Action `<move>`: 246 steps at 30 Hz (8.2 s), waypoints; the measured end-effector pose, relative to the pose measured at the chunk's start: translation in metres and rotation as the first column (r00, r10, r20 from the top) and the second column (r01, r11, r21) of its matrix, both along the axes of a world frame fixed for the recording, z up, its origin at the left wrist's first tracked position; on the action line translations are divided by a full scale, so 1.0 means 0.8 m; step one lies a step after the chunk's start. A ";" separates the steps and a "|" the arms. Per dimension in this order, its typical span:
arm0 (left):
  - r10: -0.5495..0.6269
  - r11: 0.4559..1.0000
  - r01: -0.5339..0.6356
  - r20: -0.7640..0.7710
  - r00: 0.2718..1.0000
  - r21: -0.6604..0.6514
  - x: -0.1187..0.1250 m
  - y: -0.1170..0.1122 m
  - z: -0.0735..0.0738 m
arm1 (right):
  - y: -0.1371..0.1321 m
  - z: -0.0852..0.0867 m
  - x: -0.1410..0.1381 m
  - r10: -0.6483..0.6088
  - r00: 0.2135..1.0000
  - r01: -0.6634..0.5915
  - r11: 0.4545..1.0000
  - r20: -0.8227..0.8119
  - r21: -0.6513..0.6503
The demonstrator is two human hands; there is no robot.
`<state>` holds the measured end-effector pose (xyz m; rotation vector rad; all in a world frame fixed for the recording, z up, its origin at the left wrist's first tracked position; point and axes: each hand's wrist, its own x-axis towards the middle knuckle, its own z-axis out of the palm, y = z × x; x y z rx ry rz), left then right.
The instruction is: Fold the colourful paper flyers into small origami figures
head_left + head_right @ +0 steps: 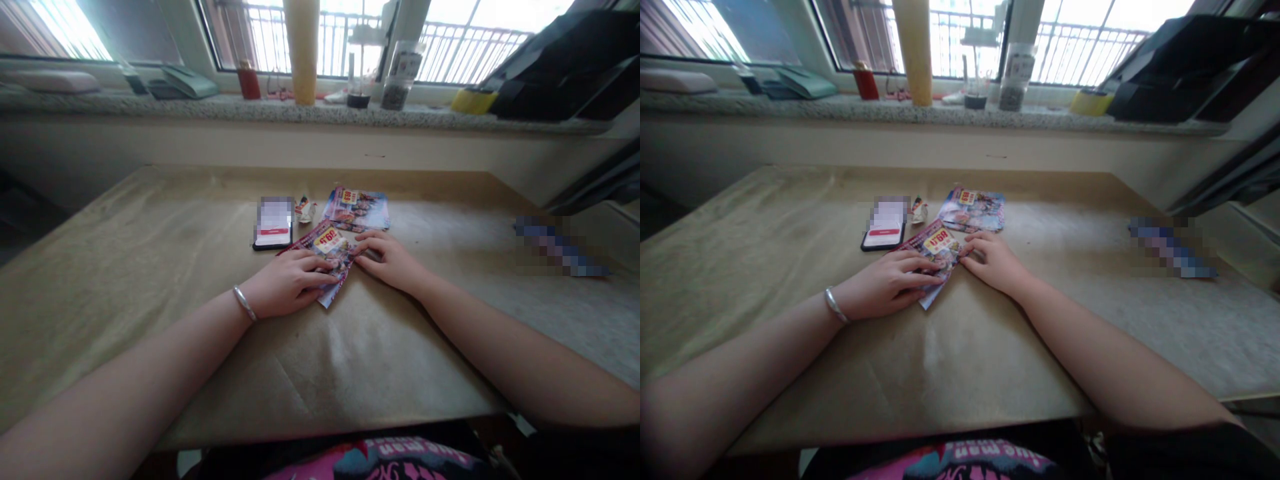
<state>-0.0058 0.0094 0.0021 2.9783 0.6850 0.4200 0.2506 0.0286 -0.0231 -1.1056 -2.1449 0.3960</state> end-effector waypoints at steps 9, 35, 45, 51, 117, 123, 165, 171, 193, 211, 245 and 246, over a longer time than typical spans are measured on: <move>-0.023 0.999 0.024 0.029 0.999 -0.038 0.001 -0.001 0.001 | 0.006 0.001 0.006 0.010 0.991 -0.034 0.984 -0.135 -0.176; 0.003 0.995 -0.002 0.013 1.000 -0.103 0.007 -0.006 0.000 | 0.009 0.004 -0.002 -0.149 0.979 0.106 0.955 -0.137 -0.278; -0.012 0.996 0.015 0.031 0.999 -0.090 0.007 -0.005 -0.005 | 0.006 0.006 -0.011 -0.261 0.934 0.166 0.921 -0.245 -0.353; -0.018 0.996 0.022 0.049 0.999 -0.081 0.008 -0.006 -0.004 | -0.001 0.009 -0.018 -0.231 0.937 0.143 0.938 -0.263 -0.315; 0.139 0.990 -0.137 0.181 0.974 -0.024 0.006 -0.005 -0.012 | -0.018 0.013 -0.025 -0.059 0.995 0.044 0.979 -0.074 -0.197; 0.063 0.987 -0.096 0.237 0.969 0.127 0.007 0.001 -0.011 | -0.022 0.010 -0.029 -0.027 0.980 -0.021 0.972 -0.199 -0.234; 0.196 0.954 -0.286 0.530 0.825 0.092 0.018 -0.008 0.009 | -0.045 0.031 -0.042 0.049 0.938 -0.102 0.985 -0.344 -0.139; 0.227 0.948 -0.311 0.546 0.807 0.066 0.020 -0.009 0.009 | -0.050 0.035 -0.042 0.113 0.949 -0.128 0.991 -0.294 -0.032; 0.154 0.979 -0.201 0.625 0.765 0.005 0.021 -0.011 0.009 | -0.050 0.033 -0.045 0.031 0.991 0.002 0.968 -0.129 0.251; 0.107 0.985 -0.168 0.647 0.755 0.032 0.022 -0.012 0.009 | -0.050 0.033 -0.043 0.034 0.998 -0.010 0.935 -0.061 0.356; 0.176 0.984 -0.084 0.759 0.627 -0.159 0.019 -0.012 0.001 | -0.042 0.042 -0.028 0.049 0.979 0.030 0.924 -0.196 0.382; 0.182 0.982 -0.082 0.760 0.624 -0.168 0.019 -0.012 0.001 | -0.043 0.042 -0.028 0.035 0.978 0.045 0.929 -0.208 0.368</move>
